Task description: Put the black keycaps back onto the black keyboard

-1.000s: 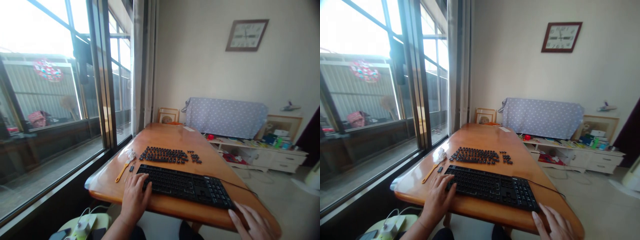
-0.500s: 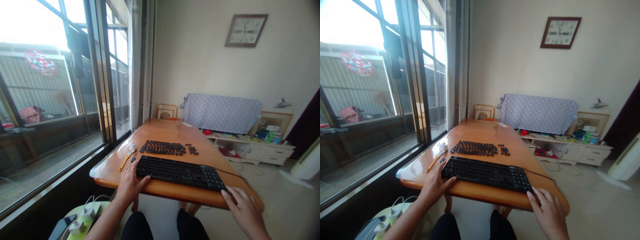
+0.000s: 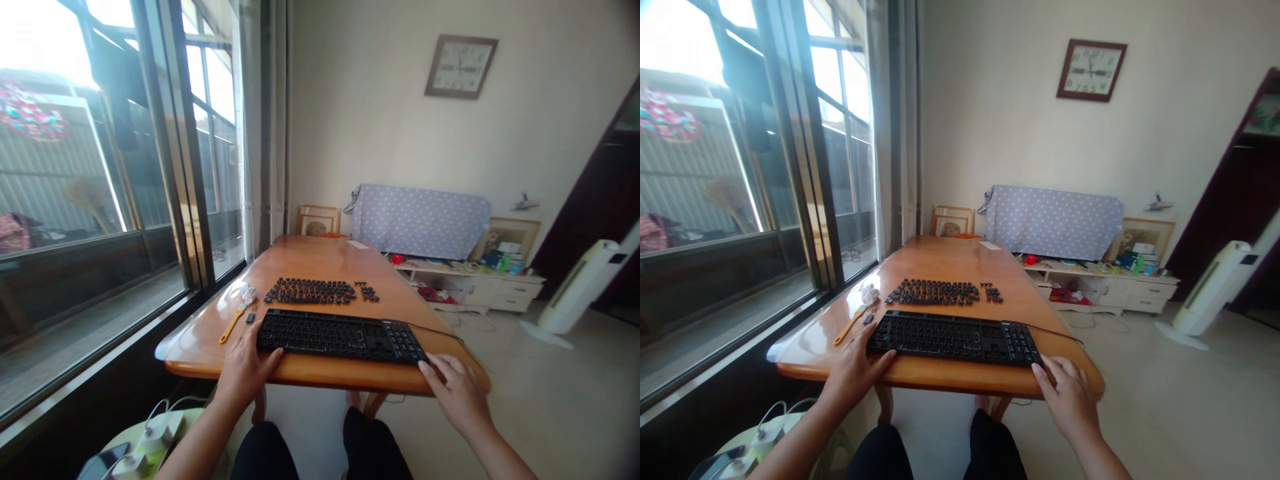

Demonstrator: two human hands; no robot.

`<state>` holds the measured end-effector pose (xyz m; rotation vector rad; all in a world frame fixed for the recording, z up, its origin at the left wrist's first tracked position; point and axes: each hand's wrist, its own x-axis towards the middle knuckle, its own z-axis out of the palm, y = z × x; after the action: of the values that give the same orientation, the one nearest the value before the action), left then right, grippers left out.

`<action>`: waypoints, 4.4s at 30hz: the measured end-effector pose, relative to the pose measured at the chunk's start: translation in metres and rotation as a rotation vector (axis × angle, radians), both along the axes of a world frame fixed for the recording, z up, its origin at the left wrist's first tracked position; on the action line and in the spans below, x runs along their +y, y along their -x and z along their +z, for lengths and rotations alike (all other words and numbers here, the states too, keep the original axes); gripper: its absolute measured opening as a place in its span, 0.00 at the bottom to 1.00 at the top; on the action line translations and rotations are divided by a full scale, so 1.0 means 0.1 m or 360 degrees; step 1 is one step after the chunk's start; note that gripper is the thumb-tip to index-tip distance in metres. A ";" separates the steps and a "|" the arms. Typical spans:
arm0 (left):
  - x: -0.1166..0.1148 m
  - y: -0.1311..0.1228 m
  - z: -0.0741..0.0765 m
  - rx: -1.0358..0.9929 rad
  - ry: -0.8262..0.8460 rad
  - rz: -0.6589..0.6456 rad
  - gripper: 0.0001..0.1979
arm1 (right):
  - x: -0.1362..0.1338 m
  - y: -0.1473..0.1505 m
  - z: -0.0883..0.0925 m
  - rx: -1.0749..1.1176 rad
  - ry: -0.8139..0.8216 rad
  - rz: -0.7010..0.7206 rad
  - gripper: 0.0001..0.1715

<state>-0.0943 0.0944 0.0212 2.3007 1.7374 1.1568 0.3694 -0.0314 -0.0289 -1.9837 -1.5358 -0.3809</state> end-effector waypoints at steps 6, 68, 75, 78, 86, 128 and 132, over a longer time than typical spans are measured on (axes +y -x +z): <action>0.04 -0.01 0.00 -0.0001 0.0016 0.0023 0.38 | 0.03 0.06 0.07 0.0009 0.0113 -0.0080 0.34; -0.04 -0.31 0.13 0.0266 0.0262 0.0410 0.37 | 0.43 0.13 0.47 0.0114 0.0574 -0.0299 0.35; -0.03 -0.32 0.08 0.0248 0.0241 0.0470 0.36 | 0.40 0.19 0.45 0.0089 0.0579 -0.0376 0.35; -0.02 -0.33 0.08 0.0274 0.0249 0.0479 0.35 | 0.41 0.19 0.45 0.0096 0.0590 -0.0388 0.34; -0.02 -0.31 0.09 0.0289 0.0246 0.0481 0.34 | 0.41 0.16 0.44 0.0136 0.0604 -0.0362 0.35; -0.02 -0.36 0.12 0.0078 -0.0043 0.0510 0.35 | 0.36 0.22 0.31 0.0047 0.0298 -0.0447 0.25; 0.01 -0.61 0.35 -0.0076 -0.0230 0.0317 0.31 | 0.34 0.21 0.29 0.0043 0.0291 -0.0436 0.26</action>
<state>-0.0332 0.0952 0.0559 2.1938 1.9635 1.4018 0.3481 0.0029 0.0003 -2.3417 -1.3245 -0.3311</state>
